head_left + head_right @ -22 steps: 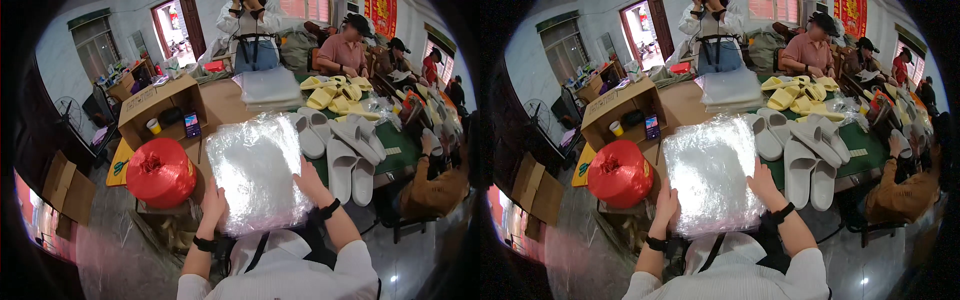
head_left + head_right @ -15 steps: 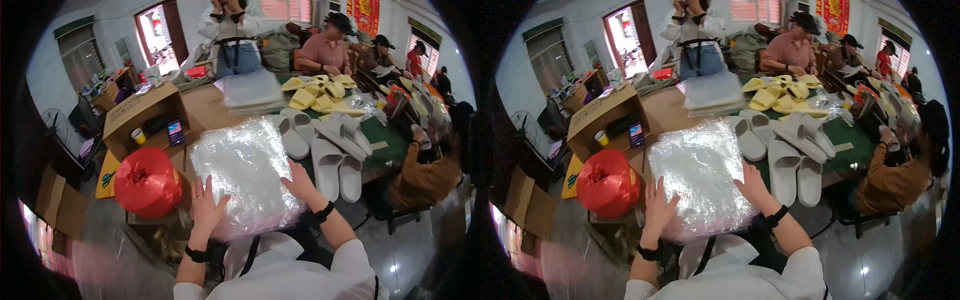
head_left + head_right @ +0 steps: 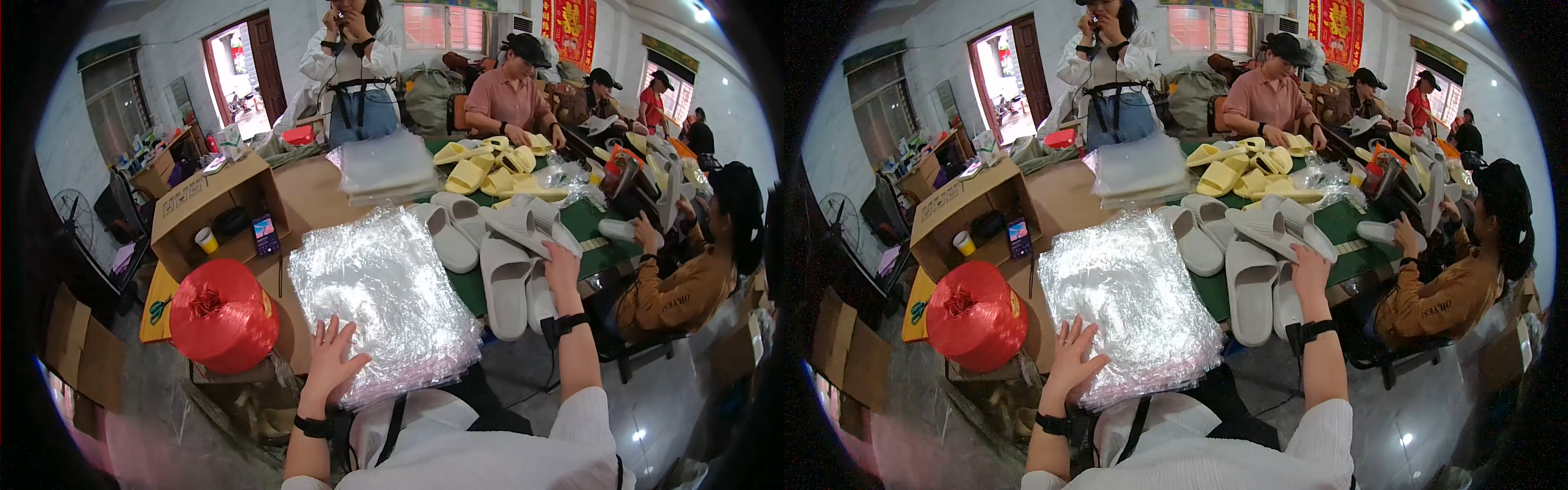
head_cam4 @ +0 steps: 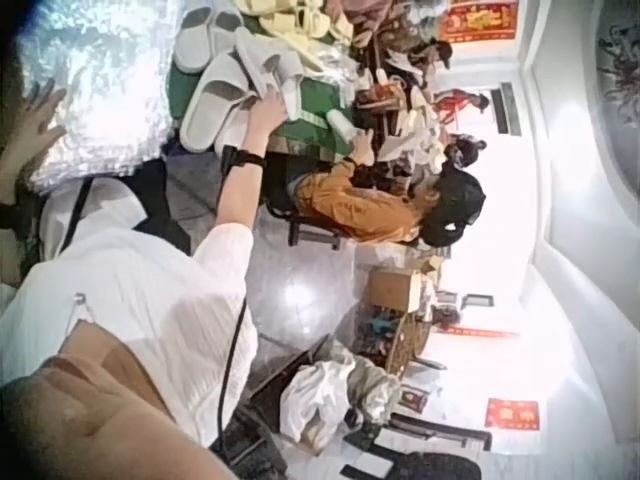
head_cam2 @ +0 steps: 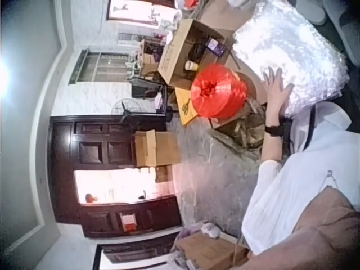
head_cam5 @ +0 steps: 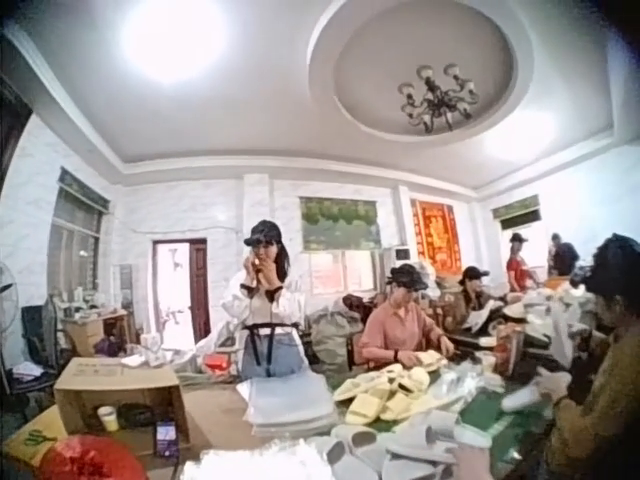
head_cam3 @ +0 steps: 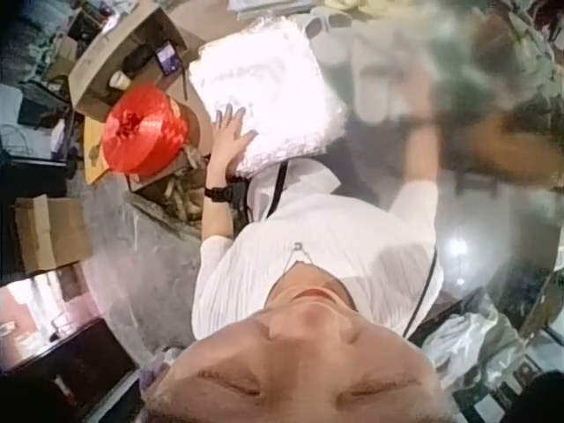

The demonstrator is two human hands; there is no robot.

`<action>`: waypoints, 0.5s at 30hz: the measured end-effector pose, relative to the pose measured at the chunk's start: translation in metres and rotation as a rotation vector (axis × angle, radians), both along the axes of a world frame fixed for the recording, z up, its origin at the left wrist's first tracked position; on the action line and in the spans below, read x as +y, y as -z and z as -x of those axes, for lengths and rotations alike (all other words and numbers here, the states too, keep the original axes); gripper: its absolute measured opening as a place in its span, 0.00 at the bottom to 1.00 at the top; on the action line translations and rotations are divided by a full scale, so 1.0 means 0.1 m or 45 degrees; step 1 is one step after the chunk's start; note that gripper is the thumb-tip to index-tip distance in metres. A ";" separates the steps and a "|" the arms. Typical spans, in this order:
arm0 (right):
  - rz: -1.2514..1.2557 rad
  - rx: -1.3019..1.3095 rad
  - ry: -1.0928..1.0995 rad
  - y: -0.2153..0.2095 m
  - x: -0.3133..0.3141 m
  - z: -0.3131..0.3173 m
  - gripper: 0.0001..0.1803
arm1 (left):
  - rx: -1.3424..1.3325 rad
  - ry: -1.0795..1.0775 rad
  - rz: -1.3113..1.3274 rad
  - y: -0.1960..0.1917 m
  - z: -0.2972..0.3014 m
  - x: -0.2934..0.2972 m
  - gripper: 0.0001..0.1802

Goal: The person is seen packing different pairs of slippers into plastic bags at a manufacturing facility.

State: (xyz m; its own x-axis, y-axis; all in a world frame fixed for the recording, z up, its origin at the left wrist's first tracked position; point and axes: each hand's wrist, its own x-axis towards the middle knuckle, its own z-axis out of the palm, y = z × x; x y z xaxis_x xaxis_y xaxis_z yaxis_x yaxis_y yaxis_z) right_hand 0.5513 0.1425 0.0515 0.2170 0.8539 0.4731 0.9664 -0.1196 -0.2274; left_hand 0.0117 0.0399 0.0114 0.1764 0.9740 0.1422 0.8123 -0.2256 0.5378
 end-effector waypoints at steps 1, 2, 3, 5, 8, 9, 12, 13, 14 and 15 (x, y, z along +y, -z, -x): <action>-0.003 -0.004 -0.004 -0.01 -0.01 0.02 0.29 | -0.004 -0.004 -0.003 0.00 -0.01 0.00 0.43; -0.072 -0.017 -0.019 -0.02 -0.01 0.04 0.29 | 0.010 -0.008 0.005 -0.01 -0.01 0.00 0.43; -0.140 -0.028 -0.033 -0.03 -0.01 0.06 0.28 | 0.025 -0.011 0.014 -0.02 -0.01 0.01 0.44; -0.285 -0.072 -0.065 -0.14 -0.04 0.16 0.28 | 0.012 -0.005 -0.019 0.01 -0.01 0.00 0.44; -0.488 -0.110 -0.121 -0.32 -0.01 0.28 0.29 | -0.019 0.008 -0.050 0.05 0.00 0.01 0.44; -0.545 -0.110 -0.151 -0.38 0.02 0.32 0.29 | -0.043 0.011 -0.048 0.06 0.00 0.01 0.44; -0.529 -0.069 -0.206 -0.46 0.15 0.38 0.28 | 0.005 -0.001 -0.030 0.04 -0.03 0.01 0.44; -0.488 -0.058 -0.242 -0.46 0.18 0.39 0.27 | 0.008 -0.003 -0.032 0.05 -0.02 0.01 0.44; -0.491 -0.057 -0.244 -0.42 0.20 0.40 0.27 | 0.017 0.002 -0.031 0.08 -0.01 0.02 0.44; -0.411 -0.140 -0.214 -0.35 0.23 0.42 0.26 | 0.025 0.006 -0.031 0.10 0.00 0.02 0.44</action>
State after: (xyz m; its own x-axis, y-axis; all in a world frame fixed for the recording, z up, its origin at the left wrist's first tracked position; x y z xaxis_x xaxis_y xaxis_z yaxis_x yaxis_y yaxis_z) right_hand 0.5095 0.1654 0.0869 0.0194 0.6763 0.7364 0.9873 0.1034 -0.1209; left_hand 0.0118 0.0420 0.0018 0.1842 0.9695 0.1620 0.8215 -0.2423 0.5162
